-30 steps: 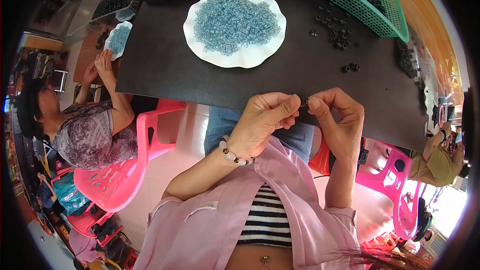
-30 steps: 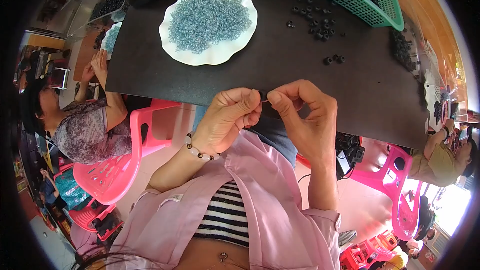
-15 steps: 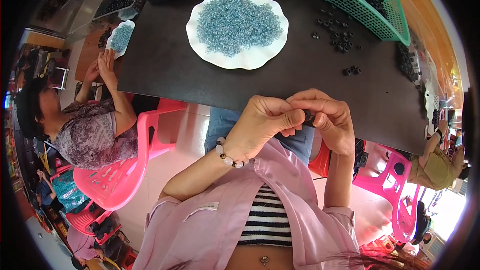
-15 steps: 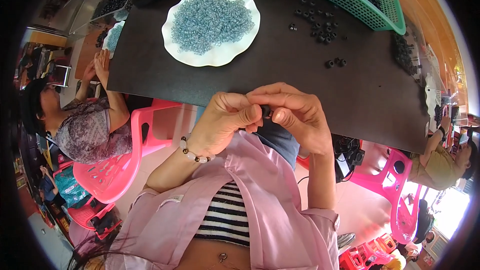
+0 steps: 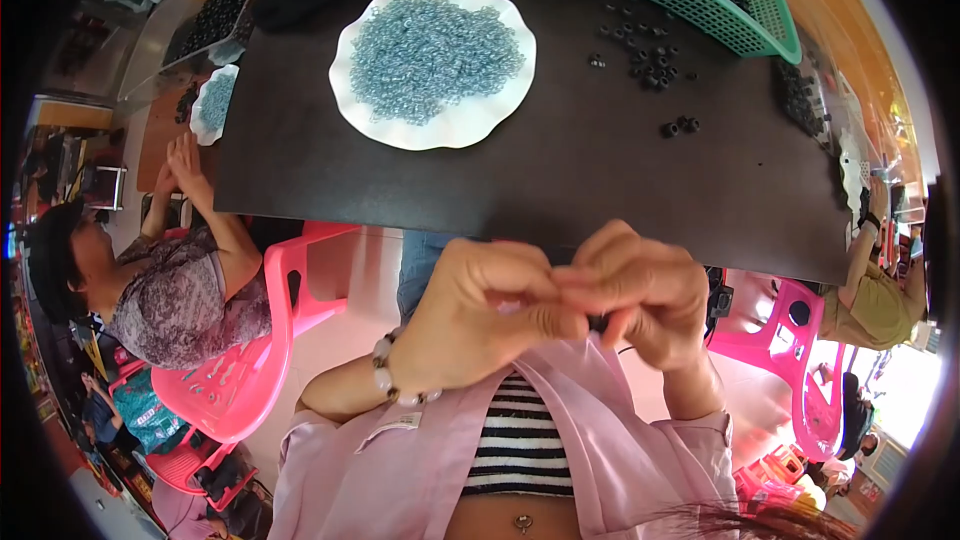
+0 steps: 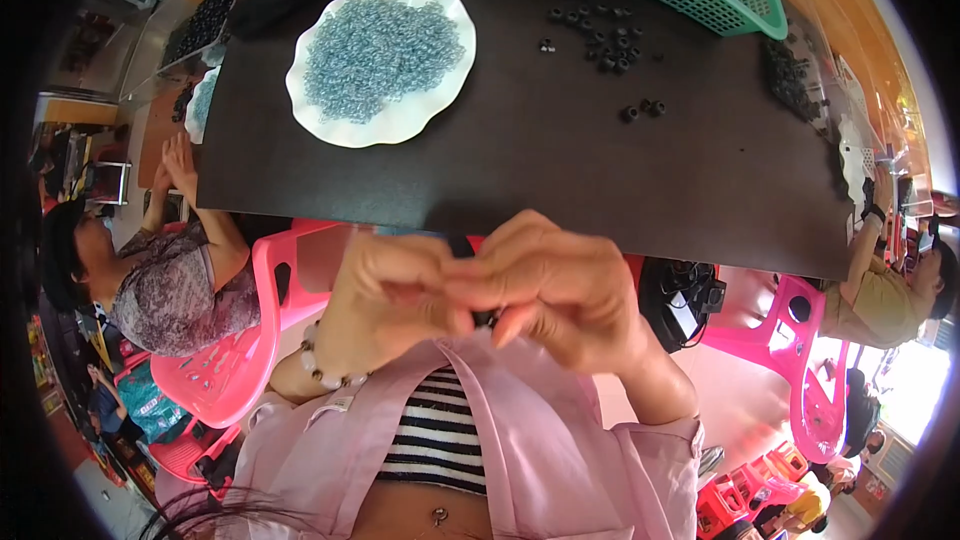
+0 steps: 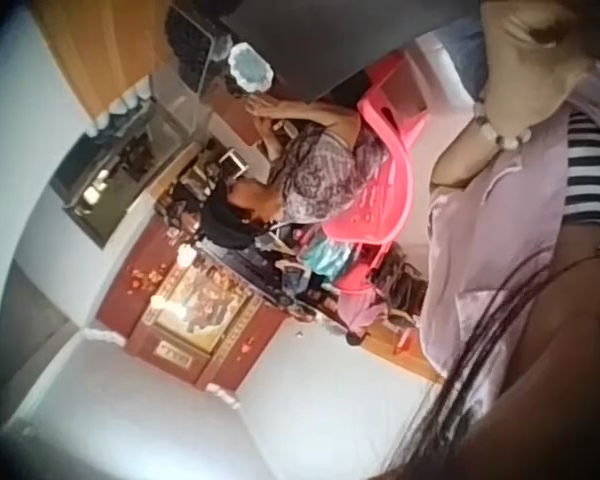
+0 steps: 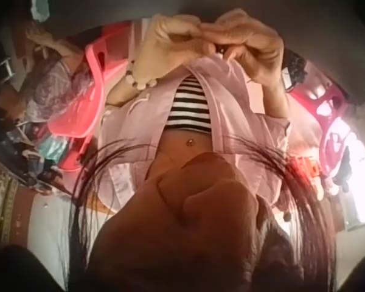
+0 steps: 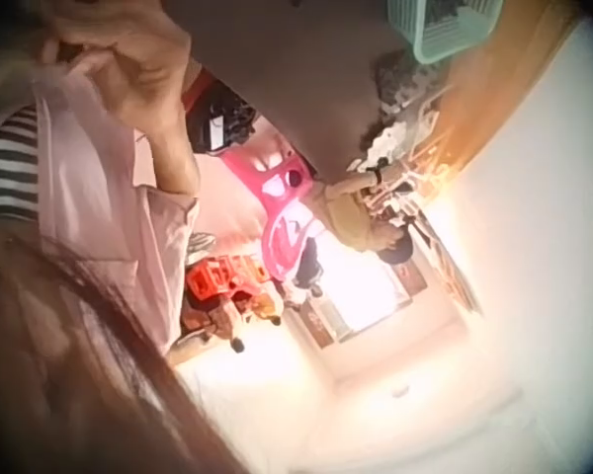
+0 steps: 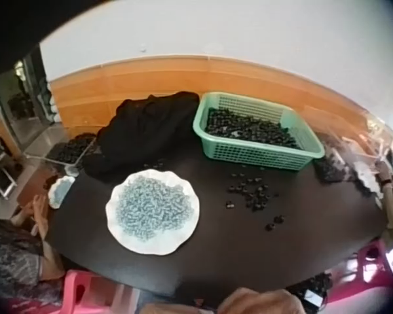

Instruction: Manually assembling or sorting small black components on a production table.

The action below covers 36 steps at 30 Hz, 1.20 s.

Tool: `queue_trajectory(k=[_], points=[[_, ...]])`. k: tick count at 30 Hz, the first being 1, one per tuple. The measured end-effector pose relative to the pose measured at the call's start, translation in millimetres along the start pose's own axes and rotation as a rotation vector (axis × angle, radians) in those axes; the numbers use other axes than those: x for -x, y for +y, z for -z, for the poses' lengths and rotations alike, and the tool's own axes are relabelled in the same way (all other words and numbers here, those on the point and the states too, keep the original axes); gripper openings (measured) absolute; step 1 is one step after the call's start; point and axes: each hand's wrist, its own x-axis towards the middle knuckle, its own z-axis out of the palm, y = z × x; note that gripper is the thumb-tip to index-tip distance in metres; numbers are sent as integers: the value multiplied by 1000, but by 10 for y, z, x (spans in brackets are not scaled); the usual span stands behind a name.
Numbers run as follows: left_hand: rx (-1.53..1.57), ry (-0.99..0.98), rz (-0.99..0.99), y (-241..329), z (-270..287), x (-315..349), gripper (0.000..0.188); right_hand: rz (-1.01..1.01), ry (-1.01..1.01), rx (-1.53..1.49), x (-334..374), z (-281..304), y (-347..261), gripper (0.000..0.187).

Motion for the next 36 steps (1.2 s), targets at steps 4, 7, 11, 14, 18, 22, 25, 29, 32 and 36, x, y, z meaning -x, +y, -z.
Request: queue_trajectory(k=[4,7,11,14,18,22,25,29,32,36], points=[[-33,-91,-44,172,-65,76,11,112,-63,59,34,-15,-136,29],[43,-73,-48,102,-117,50,11,97,-25,32,57,15,-88,22],[-93,69,-55,-14,-183,-115,8,79,52,140,57,121,91,13],[11,110,58,-191,-162,-297,12,-28,104,33,43,204,195,24],[222,31,94,-312,-252,-565,35,-228,203,59,-30,515,197,40],[365,81,166,-356,-212,-614,39,-152,502,334,-284,1204,-149,37],[508,121,203,-552,-72,-644,30,-8,749,974,-469,2423,-598,36],[576,86,186,-614,-2,-663,27,-137,872,1274,-589,4146,-752,38],[565,67,165,-597,-24,-669,26,-378,798,1645,-501,4987,-640,37],[555,63,169,-602,8,-606,26,-378,796,1654,-543,4480,-431,36]])
